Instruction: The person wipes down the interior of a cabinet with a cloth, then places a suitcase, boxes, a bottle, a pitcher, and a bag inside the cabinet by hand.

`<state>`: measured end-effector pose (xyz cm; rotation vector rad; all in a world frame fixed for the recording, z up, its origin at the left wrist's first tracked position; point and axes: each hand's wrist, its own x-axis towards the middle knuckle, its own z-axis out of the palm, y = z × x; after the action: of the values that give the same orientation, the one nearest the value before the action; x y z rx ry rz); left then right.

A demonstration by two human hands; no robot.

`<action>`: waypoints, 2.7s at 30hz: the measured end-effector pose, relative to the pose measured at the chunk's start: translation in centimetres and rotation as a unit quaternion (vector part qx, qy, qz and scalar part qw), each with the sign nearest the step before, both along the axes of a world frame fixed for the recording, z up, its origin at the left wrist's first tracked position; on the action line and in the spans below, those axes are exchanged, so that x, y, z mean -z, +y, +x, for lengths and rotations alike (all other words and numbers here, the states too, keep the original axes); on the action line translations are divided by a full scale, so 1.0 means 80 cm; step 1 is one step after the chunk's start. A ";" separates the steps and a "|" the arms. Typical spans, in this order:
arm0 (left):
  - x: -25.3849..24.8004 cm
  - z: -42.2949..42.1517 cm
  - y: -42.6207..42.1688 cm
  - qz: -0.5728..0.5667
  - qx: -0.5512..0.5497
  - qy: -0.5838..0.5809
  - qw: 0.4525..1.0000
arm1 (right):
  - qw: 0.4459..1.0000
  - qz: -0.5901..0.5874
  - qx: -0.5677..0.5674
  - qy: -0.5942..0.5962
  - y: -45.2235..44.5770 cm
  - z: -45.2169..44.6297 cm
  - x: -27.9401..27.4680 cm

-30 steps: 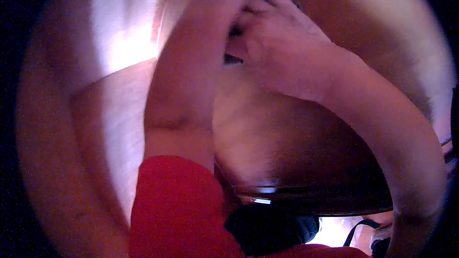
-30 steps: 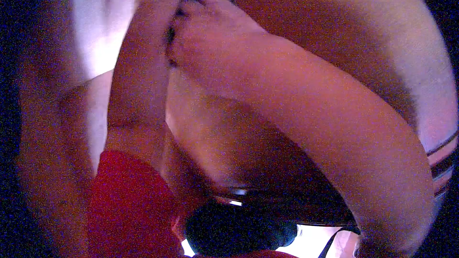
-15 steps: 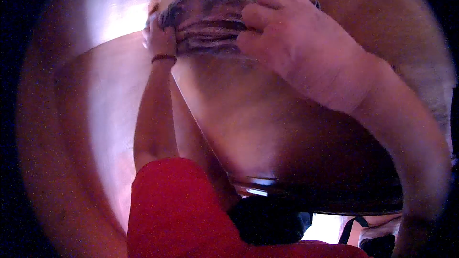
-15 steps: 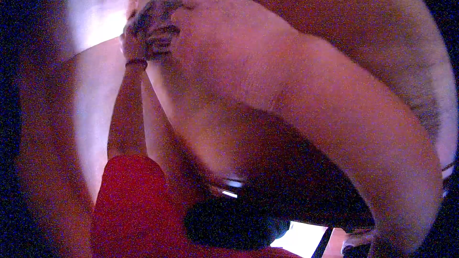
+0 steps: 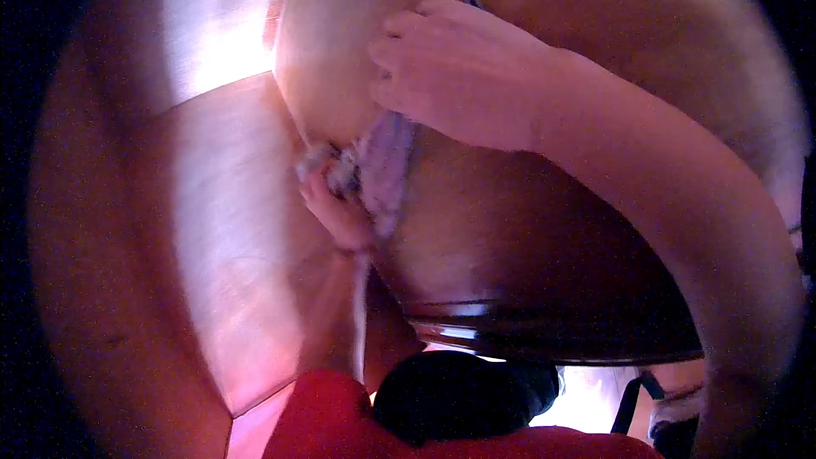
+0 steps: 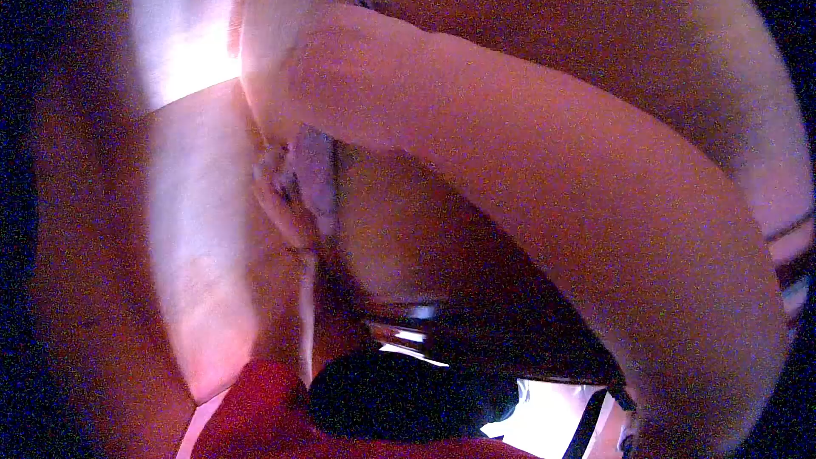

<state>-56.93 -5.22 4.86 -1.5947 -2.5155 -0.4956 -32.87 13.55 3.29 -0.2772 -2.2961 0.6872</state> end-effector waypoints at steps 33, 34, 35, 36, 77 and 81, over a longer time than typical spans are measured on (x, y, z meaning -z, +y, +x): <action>-0.040 0.049 0.115 -0.125 0.149 0.175 0.965 | 0.967 -0.064 0.114 -0.220 -0.213 0.057 -0.060; -0.051 0.036 0.093 -0.160 0.047 0.178 0.970 | 0.967 -0.062 0.109 -0.222 -0.219 0.042 -0.057; -0.060 0.028 0.073 -0.194 -0.054 0.181 0.963 | 0.970 -0.058 0.127 -0.198 -0.225 0.027 -0.053; -0.058 0.012 0.053 -0.195 -0.063 0.180 0.962 | 0.973 -0.051 0.142 -0.174 -0.232 0.017 -0.051; -0.010 0.183 0.123 -0.021 0.120 0.027 0.992 | 0.934 0.001 0.278 -0.223 -0.130 0.093 -0.058; -0.002 0.261 0.214 0.017 0.230 0.086 0.969 | 0.867 0.047 0.424 -0.258 -0.069 0.160 -0.050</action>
<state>-36.06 11.87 5.01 -2.1115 -1.9977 -0.4194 -20.08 8.02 7.32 -1.4617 -2.3228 0.0291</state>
